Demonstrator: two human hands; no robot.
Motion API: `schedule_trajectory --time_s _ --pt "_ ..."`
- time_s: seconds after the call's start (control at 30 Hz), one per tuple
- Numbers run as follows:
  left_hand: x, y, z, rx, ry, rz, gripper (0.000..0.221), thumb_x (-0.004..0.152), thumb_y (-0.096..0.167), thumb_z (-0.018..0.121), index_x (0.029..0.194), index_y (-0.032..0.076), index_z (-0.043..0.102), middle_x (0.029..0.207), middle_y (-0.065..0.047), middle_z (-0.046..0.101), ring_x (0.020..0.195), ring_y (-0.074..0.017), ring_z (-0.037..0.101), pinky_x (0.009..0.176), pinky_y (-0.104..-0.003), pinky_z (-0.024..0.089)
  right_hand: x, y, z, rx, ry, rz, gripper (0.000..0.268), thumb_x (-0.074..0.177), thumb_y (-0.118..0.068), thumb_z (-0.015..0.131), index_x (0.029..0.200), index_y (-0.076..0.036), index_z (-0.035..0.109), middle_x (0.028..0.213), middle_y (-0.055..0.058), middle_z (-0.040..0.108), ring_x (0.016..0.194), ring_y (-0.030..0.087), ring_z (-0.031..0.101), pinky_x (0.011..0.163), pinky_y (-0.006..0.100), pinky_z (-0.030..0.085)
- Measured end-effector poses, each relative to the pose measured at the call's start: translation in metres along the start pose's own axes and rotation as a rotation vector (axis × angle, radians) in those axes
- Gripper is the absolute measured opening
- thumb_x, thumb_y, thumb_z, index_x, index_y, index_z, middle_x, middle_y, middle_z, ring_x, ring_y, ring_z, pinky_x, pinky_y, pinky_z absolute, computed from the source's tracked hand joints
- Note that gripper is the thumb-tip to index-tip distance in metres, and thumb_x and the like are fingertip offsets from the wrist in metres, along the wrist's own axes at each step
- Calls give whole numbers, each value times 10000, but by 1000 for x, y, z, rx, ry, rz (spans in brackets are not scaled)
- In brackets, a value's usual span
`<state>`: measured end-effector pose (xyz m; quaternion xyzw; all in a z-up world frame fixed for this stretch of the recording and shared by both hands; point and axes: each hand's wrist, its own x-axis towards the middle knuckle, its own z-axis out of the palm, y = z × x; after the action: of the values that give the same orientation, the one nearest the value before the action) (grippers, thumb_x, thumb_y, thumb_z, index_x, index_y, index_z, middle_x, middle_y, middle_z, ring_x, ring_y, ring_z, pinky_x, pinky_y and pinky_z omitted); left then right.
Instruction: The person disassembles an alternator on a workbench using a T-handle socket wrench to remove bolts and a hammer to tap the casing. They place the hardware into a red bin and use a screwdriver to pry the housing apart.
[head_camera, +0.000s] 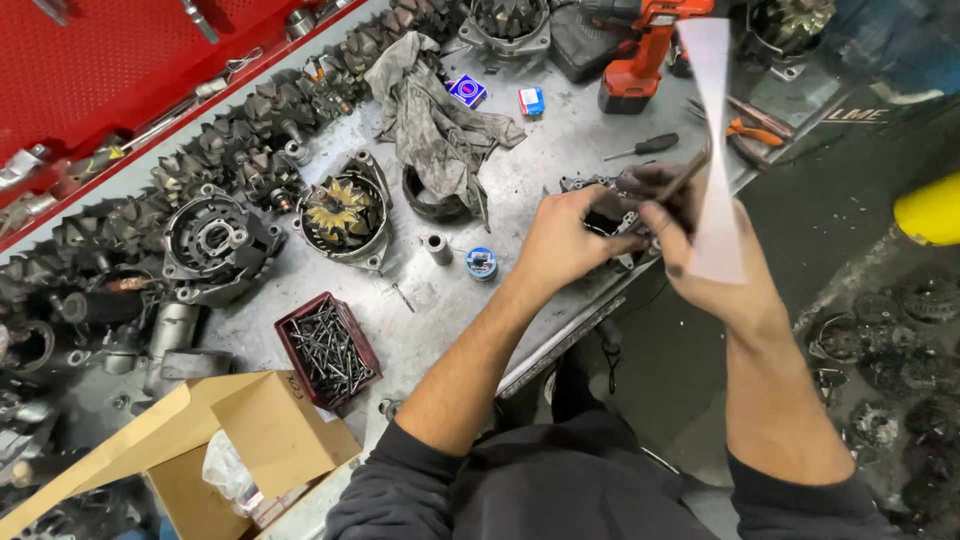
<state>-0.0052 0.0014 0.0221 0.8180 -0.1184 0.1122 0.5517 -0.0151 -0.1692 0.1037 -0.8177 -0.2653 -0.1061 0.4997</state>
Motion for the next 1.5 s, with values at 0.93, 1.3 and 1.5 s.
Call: schedule_trajectory --time_s 0.93,1.3,1.5 --pt "-5 -21 4 43 -1 -8 518 637 386 922 981 56 718 918 -117 781 851 -270 785 784 -365 617 -7 14 9 -132 -102 67 165 1011 -78 709 1146 7 664 937 123 733 820 201 709 756 305 546" --pt "-45 -90 18 500 -67 276 518 654 132 801 1162 115 700 1428 -157 558 1346 -383 513 1105 -484 454 -18 25 -12 79 226 -5 143 1146 -62 708 1146 52 621 1005 105 719 878 163 740 805 274 599" --pt "-38 -89 22 506 -108 467 334 706 210 798 1019 124 716 1405 -139 570 1335 -372 516 1126 -508 440 -33 50 -43 288 356 46 121 1181 -29 665 1157 59 585 957 119 645 821 203 672 782 327 592"
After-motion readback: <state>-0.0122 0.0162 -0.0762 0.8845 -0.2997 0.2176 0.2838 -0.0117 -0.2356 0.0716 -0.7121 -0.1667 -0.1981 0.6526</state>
